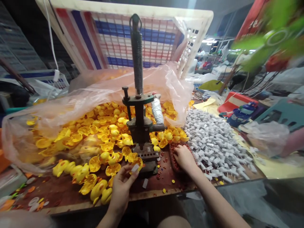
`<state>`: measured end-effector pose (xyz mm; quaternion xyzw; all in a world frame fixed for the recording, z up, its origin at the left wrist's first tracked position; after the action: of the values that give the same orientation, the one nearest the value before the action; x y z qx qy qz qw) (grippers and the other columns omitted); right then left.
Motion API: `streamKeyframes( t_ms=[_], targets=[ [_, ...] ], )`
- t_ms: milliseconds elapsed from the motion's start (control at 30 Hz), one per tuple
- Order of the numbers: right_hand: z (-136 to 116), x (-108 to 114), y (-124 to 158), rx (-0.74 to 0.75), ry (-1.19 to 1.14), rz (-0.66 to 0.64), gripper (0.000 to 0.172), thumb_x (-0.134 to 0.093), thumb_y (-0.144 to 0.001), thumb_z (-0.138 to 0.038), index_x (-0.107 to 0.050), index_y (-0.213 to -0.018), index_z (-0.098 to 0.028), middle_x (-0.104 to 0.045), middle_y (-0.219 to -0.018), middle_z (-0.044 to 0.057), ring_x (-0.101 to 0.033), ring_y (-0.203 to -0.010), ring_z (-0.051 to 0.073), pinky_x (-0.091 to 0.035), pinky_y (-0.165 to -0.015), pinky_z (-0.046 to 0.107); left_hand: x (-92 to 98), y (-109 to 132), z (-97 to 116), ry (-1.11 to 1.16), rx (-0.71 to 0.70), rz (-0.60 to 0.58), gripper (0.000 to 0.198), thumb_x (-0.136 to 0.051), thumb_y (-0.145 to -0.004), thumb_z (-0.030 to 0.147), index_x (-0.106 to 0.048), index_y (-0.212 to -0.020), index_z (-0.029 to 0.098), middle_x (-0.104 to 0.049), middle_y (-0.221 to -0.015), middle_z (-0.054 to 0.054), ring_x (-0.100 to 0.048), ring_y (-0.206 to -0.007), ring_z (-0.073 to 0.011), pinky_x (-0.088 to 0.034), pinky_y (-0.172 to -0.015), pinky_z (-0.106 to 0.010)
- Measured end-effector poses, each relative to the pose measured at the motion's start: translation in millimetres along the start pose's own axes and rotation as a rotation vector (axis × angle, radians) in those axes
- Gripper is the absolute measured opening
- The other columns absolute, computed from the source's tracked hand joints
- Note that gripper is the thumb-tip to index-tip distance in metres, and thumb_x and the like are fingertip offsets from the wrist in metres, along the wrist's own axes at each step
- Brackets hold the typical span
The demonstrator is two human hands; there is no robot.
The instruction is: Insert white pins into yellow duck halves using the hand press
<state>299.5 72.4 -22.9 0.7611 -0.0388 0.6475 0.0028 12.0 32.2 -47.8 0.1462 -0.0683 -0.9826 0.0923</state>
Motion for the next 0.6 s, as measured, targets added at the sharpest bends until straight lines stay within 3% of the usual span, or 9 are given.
streamKeyframes(
  t_ms=[167,300,367,433,533,600],
  targets=[
    [0.9,-7.5,-4.7,-0.028,0.079,-0.102,0.017,-0.049,-0.082,-0.011,-0.065,-0.085,-0.012,-0.068,-0.092,0.012,-0.061,-0.089,0.021,-0.04,-0.076,0.028,-11.6,-2.6,9.6,0.21,0.18,0.0,0.039,-0.089,-0.049,0.034,-0.073,-0.08,0.015,-0.075,-0.086,-0.005,-0.069,-0.08,-0.0169,-0.054,-0.074,-0.023],
    [-2.8,7.9,-6.6,-0.002,0.084,-0.089,0.02,-0.046,-0.079,-0.003,-0.065,-0.079,-0.012,-0.069,-0.089,0.016,-0.062,-0.087,0.023,-0.041,-0.074,0.029,-14.5,-2.6,17.1,0.267,0.237,0.01,0.043,-0.09,-0.047,0.031,-0.076,-0.084,0.013,-0.076,-0.087,-0.008,-0.07,-0.082,-0.0188,-0.055,-0.077,-0.024],
    [-14.6,20.8,-3.3,0.027,-0.077,-0.01,0.018,-0.048,-0.078,-0.005,-0.064,-0.075,-0.014,-0.069,-0.085,0.014,-0.063,-0.083,0.023,-0.043,-0.073,0.03,-16.3,-2.0,16.2,0.284,0.255,0.004,0.042,-0.09,-0.048,0.031,-0.076,-0.084,0.013,-0.076,-0.09,-0.009,-0.069,-0.086,-0.0198,-0.055,-0.078,-0.025],
    [-39.0,28.9,5.0,0.106,-0.41,0.027,0.015,-0.051,-0.077,-0.008,-0.063,-0.076,-0.017,-0.07,-0.08,0.009,-0.063,-0.075,0.02,-0.045,-0.069,0.029,-19.3,-1.5,13.4,0.303,0.253,-0.009,0.041,-0.089,-0.051,0.031,-0.076,-0.085,0.013,-0.075,-0.094,-0.01,-0.069,-0.087,-0.0201,-0.055,-0.079,-0.025],
    [-87.9,29.0,22.3,0.266,-0.877,0.015,0.015,-0.054,-0.074,-0.01,-0.065,-0.079,-0.019,-0.069,-0.075,0.002,-0.063,-0.069,0.016,-0.047,-0.065,0.025,-24.0,-1.1,8.6,0.325,0.216,-0.014,0.036,-0.086,-0.056,0.03,-0.076,-0.086,0.013,-0.075,-0.098,-0.01,-0.068,-0.091,-0.0202,-0.055,-0.081,-0.026],
    [-112.2,23.9,31.2,0.308,-0.994,0.033,0.015,-0.055,-0.072,-0.01,-0.067,-0.077,-0.018,-0.069,-0.074,0.002,-0.063,-0.068,0.015,-0.047,-0.064,0.024,-26.5,-0.4,6.4,0.33,0.193,-0.02,0.034,-0.085,-0.059,0.03,-0.076,-0.087,0.014,-0.074,-0.099,-0.01,-0.068,-0.094,-0.0206,-0.055,-0.081,-0.027]
  ],
)
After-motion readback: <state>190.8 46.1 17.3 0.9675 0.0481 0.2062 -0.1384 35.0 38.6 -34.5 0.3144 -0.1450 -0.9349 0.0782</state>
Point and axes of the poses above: each hand's wrist, its own y-axis away from the middle knuckle, its own x-axis out of the back of the hand, z = x × y, the point moved 5 cm from there along -y, towards the middle knuckle
